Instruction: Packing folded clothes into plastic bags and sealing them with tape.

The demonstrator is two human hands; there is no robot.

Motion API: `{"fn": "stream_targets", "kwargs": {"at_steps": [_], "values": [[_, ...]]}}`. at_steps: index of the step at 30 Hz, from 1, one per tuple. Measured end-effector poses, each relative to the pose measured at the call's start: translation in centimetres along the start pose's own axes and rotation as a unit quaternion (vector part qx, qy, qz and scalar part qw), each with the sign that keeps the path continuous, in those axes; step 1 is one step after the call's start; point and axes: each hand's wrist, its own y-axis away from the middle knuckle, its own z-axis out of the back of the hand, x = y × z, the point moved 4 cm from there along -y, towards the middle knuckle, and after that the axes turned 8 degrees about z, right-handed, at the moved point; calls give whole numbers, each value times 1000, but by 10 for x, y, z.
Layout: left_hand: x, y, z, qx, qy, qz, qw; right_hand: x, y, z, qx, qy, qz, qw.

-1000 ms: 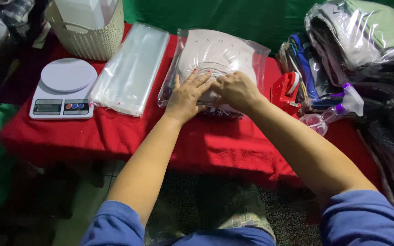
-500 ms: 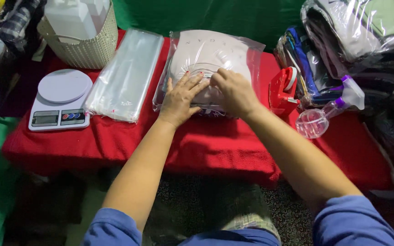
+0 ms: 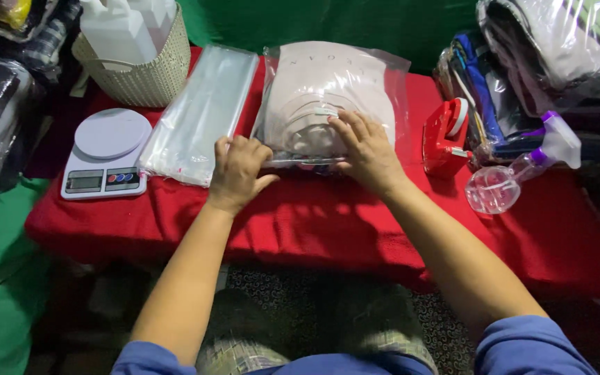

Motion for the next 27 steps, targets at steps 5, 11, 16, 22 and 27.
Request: {"fn": "stream_targets", "kwargs": {"at_steps": [5, 11, 16, 22, 27], "values": [[2, 5, -29, 32, 91, 44, 994, -26, 10, 7, -42, -72, 51, 995], [17, 3, -53, 54, 211, 86, 972, -27, 21, 42, -29, -145, -13, 989], [9, -2, -34, -1, 218, 113, 969, -139, 111, 51, -135, 21, -277, 951], [-14, -7, -2, -69, 339, 162, 924, -157, 169, 25, 32, 5, -517, 855], [-2, 5, -33, -56, 405, 172, 896, -181, 187, -24, -8, -90, -545, 833]]}}
